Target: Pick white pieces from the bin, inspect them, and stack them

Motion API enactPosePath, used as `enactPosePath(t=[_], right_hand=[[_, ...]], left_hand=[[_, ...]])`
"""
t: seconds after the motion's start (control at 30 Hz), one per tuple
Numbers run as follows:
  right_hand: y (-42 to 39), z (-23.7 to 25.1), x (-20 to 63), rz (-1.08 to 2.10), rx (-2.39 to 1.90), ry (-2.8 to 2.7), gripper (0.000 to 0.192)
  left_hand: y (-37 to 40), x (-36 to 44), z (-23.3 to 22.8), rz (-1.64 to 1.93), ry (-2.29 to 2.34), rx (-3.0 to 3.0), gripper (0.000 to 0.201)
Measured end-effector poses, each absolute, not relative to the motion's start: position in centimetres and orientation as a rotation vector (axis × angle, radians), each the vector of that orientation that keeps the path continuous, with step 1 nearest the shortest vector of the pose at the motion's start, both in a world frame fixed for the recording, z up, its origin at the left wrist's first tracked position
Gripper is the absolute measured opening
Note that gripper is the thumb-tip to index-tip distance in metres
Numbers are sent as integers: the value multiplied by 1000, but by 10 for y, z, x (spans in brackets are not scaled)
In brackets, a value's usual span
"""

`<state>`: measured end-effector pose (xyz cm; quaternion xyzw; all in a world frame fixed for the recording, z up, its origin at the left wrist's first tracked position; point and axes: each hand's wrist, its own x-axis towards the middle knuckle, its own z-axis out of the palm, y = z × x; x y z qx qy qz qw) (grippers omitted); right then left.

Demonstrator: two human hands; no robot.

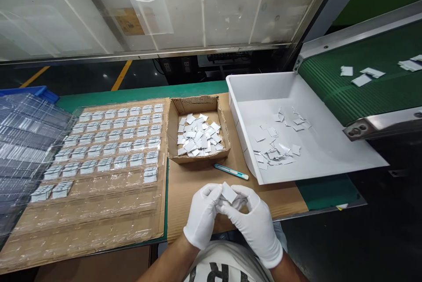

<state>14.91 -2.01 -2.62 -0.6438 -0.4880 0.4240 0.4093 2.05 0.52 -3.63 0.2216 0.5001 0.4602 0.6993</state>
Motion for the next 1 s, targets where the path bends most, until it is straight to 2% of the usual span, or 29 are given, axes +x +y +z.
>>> enactPosePath(t=[0.13,0.53,1.0], right_hand=[[-24,-36,152,1026,-1621,-1199,30],[-23,-42,159,1263,-1392,-986,31],[-19,-41,159,1345,-1361,-929,31]], left_hand=[[-1,19,-40,1024,1151,519,37],[-10,18,-29,942,1148,574,50],[-11,19,-31,935,1155,602,51]])
